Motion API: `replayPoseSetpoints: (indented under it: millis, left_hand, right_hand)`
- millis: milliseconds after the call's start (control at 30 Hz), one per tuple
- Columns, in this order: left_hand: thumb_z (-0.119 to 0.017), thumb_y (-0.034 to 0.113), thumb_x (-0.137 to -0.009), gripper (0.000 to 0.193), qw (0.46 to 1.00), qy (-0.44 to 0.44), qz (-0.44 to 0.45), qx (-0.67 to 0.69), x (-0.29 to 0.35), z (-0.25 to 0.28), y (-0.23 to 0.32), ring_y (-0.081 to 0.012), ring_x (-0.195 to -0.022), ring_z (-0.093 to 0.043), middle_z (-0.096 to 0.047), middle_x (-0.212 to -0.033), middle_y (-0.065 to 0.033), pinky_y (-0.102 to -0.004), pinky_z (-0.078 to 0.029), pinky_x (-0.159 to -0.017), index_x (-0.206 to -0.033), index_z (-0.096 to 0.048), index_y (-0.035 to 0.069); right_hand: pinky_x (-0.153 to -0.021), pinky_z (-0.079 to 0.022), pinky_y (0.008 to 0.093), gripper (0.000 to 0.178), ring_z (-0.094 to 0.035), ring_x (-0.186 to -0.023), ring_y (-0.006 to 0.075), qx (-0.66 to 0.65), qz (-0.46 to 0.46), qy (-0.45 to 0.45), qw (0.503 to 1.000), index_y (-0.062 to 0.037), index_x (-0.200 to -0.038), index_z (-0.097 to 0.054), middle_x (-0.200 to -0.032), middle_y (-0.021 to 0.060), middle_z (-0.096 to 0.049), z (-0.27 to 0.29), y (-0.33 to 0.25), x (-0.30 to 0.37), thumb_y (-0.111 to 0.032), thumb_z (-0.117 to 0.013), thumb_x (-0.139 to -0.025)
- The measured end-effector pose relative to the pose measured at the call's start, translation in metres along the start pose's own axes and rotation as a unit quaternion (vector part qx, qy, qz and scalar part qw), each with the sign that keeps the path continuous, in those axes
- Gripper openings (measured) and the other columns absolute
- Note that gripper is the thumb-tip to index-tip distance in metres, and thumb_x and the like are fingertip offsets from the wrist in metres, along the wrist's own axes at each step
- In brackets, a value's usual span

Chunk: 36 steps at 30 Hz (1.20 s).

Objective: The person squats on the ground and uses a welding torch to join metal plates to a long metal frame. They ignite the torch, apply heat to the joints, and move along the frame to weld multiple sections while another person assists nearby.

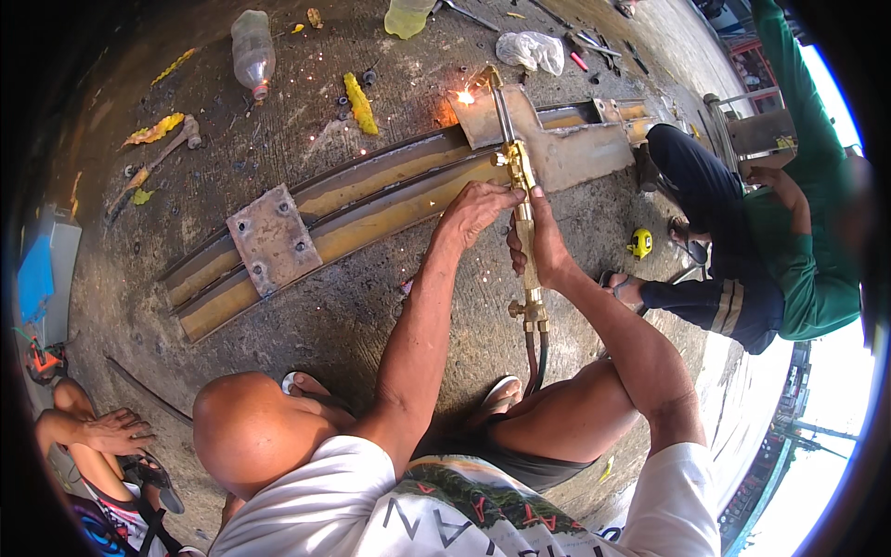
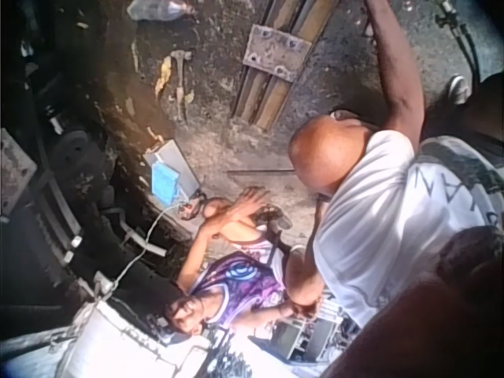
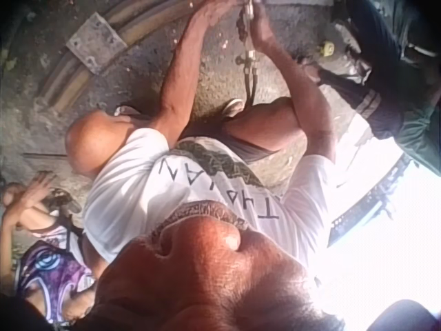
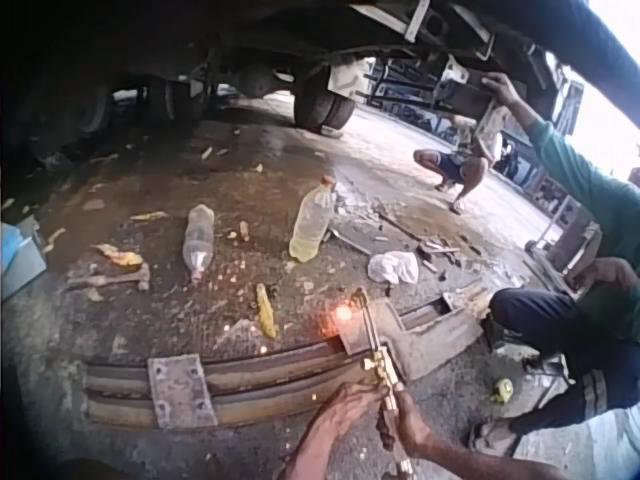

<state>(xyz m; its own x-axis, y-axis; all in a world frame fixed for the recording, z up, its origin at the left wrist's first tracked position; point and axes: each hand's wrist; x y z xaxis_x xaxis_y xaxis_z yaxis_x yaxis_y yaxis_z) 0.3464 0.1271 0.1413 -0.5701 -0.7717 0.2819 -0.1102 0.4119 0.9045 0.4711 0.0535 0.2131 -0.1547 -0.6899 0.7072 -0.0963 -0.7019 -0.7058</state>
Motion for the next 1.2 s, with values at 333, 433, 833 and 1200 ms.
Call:
replayPoseSetpoints:
  millis: [333,433,833,1200]
  left_hand:
    - [-0.075,0.04,-0.087,0.044,1.0,0.002,-0.002,0.003,-0.0003,0.002,-0.0003,-0.0223,-0.099,-0.063,-0.073,-0.106,-0.0145,-0.0395,-0.046,-0.093,-0.108,-0.076,0.002]
    - [-0.075,0.04,-0.086,0.045,1.0,0.003,-0.004,0.017,0.0023,0.0003,0.0028,-0.0221,-0.101,-0.063,-0.072,-0.108,-0.0148,-0.0392,-0.046,-0.094,-0.11,-0.076,0.001]
    - [-0.074,0.043,-0.086,0.048,1.0,-0.006,-0.007,-0.002,0.0013,0.0025,0.0032,-0.0205,-0.098,-0.063,-0.073,-0.106,-0.0138,-0.0376,-0.046,-0.093,-0.109,-0.075,0.001]
    - [-0.073,0.044,-0.087,0.047,1.0,0.009,-0.003,-0.016,-0.0013,0.0019,-0.0007,-0.0221,-0.099,-0.064,-0.073,-0.107,-0.0133,-0.0385,-0.047,-0.093,-0.11,-0.076,0.003]
  right_hand:
    - [-0.041,-0.038,0.033,0.067,-0.043,-0.042,0.0149,-0.004,-0.003,-0.003,1.0,-0.0124,-0.095,-0.045,-0.06,0.0027,-0.046,-0.0026,-0.0014,-0.0001,-0.077,-0.028,-0.095]
    - [-0.041,-0.037,0.0328,0.068,-0.043,-0.043,0.0151,-0.002,-0.008,0.005,1.0,-0.0125,-0.094,-0.045,-0.06,0.0027,-0.046,-0.0016,-0.0007,-0.0018,-0.078,-0.029,-0.094]
    - [-0.041,-0.037,0.0336,0.068,-0.043,-0.044,0.0164,0.0,0.012,-0.006,1.0,-0.0119,-0.098,-0.045,-0.062,0.004,-0.047,-0.0024,-0.0007,-0.0009,-0.078,-0.029,-0.094]
    - [-0.043,-0.036,0.0332,0.069,-0.04,-0.044,0.0149,0.019,0.008,0.011,1.0,-0.0167,-0.086,-0.044,-0.059,-0.0004,-0.042,-0.0062,-0.0015,-0.0003,-0.084,-0.027,-0.091]
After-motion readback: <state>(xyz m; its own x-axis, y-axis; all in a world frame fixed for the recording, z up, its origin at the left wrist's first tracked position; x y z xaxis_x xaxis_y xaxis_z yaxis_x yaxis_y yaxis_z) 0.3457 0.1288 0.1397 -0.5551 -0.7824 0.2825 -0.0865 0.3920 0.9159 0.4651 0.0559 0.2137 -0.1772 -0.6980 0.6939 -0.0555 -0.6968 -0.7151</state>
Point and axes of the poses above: each hand's wrist, its own x-axis away from the middle knuckle, its own z-axis out of the back of the hand, y = z × x
